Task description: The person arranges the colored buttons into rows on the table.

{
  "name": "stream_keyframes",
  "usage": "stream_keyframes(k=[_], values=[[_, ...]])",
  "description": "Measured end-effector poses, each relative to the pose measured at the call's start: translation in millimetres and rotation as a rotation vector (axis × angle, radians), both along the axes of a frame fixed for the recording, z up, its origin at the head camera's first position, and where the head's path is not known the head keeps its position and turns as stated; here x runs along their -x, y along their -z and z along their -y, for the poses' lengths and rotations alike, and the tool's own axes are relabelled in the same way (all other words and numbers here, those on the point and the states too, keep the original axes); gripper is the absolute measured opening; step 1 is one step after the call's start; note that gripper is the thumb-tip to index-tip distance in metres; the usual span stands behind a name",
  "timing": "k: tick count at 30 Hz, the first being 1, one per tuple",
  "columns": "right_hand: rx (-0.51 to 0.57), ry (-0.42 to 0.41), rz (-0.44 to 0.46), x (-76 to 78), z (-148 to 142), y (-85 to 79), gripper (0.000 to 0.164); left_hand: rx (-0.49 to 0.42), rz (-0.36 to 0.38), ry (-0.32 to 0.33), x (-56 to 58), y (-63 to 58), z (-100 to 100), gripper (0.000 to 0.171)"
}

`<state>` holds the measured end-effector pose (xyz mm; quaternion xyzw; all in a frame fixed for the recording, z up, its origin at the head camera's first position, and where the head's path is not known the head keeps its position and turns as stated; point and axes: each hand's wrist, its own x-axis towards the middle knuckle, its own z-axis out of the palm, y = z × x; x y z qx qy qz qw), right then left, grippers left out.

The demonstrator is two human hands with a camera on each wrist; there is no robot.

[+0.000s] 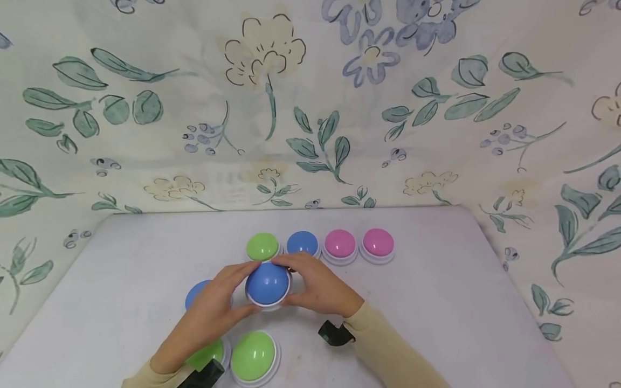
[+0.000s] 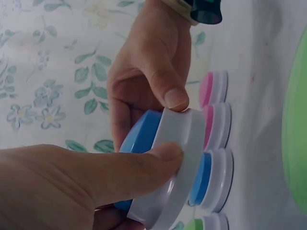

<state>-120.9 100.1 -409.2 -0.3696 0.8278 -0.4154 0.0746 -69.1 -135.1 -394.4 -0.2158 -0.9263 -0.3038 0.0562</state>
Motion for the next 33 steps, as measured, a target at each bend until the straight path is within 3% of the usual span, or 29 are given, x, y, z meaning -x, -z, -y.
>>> stream_keyframes(k=[5, 13, 33], values=[[0.003, 0.030, 0.012, -6.9, -15.0, -0.3, 0.075, -0.034, 0.042, 0.000, -3.8, -1.9, -15.4, 0.079], [0.030, 0.045, -0.024, -15.4, -35.1, 2.7, 0.077, -0.051, 0.046, 0.031, -5.3, -3.0, -34.3, 0.077], [0.067, 0.163, -0.058, -29.8, -86.0, 12.1, 0.080, -0.041, 0.092, 0.111, 0.6, -6.8, -87.3, 0.073]])
